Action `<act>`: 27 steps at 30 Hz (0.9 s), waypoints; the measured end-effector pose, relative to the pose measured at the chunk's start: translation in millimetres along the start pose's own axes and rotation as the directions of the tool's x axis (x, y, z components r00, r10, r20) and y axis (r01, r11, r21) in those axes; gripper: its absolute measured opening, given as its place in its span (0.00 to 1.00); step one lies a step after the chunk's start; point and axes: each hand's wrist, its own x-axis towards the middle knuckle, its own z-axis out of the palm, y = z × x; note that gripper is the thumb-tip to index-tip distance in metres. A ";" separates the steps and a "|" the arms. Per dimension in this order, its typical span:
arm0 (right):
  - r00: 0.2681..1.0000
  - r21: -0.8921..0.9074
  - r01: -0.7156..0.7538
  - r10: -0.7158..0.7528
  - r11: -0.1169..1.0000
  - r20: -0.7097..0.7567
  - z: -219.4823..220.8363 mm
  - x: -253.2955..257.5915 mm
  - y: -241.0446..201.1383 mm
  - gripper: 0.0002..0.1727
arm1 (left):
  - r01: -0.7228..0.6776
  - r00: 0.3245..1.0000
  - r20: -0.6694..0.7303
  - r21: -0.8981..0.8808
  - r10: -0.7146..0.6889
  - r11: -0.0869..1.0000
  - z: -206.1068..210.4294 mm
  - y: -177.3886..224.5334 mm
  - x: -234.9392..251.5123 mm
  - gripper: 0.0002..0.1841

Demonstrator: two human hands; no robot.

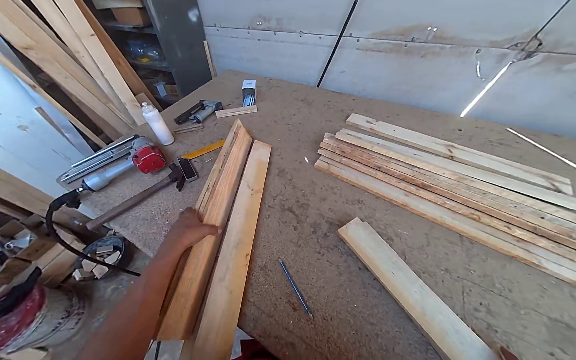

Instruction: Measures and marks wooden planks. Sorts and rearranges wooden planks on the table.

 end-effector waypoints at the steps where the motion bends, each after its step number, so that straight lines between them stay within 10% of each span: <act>1: 1.000 0.000 -0.023 0.023 1.000 0.003 -4.7 0.1 -5.7 0.71 | 0.002 1.000 0.026 -0.088 0.001 0.996 2.4 -3.3 1.5 0.57; 6: 0.956 0.085 -0.286 0.278 0.955 0.089 -46.7 -3.4 -36.0 0.62 | -0.025 0.997 0.054 -0.435 0.053 0.900 -3.3 -20.2 3.3 0.37; 15: 0.968 0.011 0.026 -0.022 1.000 -0.249 1.7 -36.3 42.1 0.71 | -0.070 0.983 0.092 -0.616 0.161 0.784 -38.4 3.3 -81.8 0.24; 20: 0.956 0.059 0.050 -0.031 0.997 -0.293 1.6 -32.6 33.9 0.72 | -0.162 0.986 -0.003 -0.210 0.165 0.964 32.3 13.1 -86.9 0.55; 27: 0.968 0.073 -0.035 0.052 0.997 -0.246 -8.5 -36.3 28.0 0.72 | 0.031 0.997 0.075 -0.317 -0.008 0.948 73.0 7.2 -57.6 0.78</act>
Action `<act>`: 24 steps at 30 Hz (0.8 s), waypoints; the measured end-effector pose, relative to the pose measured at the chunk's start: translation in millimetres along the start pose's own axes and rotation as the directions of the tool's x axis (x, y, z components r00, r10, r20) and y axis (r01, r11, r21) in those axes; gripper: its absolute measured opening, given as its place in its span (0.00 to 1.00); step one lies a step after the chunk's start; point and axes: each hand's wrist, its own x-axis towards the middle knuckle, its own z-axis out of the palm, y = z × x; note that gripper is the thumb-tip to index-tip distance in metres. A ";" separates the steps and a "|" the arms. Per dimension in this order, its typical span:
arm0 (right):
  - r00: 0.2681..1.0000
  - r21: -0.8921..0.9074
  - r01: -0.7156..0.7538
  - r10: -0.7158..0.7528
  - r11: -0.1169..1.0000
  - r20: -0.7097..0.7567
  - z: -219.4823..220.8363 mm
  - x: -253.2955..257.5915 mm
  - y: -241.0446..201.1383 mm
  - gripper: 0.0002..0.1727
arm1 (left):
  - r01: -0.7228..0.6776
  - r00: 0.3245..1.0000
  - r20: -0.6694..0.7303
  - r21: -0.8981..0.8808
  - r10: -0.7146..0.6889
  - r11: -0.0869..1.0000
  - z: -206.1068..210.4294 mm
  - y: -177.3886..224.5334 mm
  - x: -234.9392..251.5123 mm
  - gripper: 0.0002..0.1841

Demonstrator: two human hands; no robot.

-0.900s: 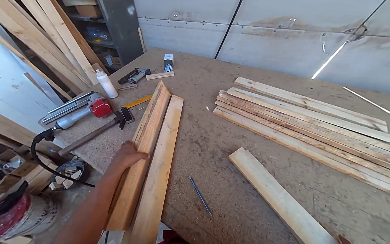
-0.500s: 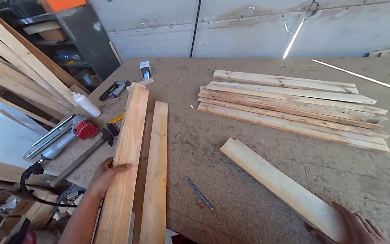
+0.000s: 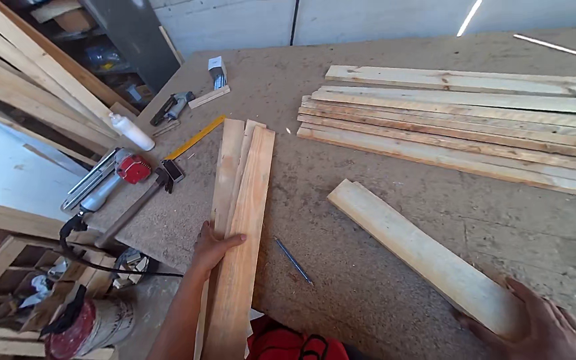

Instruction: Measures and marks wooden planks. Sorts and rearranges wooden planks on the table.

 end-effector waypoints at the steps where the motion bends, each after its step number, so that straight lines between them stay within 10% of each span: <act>1: 1.000 0.009 -0.005 0.005 1.000 -0.002 -1.3 0.6 -2.9 0.71 | -0.005 1.000 -0.005 0.011 0.005 1.000 -2.0 5.4 -0.7 0.78; 7: 1.000 -0.005 -0.016 0.016 1.000 -0.010 6.9 -3.9 6.8 0.72 | -0.061 0.987 -0.098 0.514 0.130 0.856 12.3 64.1 -42.5 0.76; 17: 1.000 0.000 0.003 -0.003 1.000 0.014 3.4 -2.6 6.2 0.72 | -0.039 0.997 -0.061 0.237 0.055 0.971 19.0 49.4 -30.1 0.88; 24: 0.998 0.017 0.057 -0.057 0.998 0.041 1.6 -1.9 7.6 0.73 | -0.034 0.960 -0.179 0.686 0.214 0.727 72.3 107.6 -102.2 0.81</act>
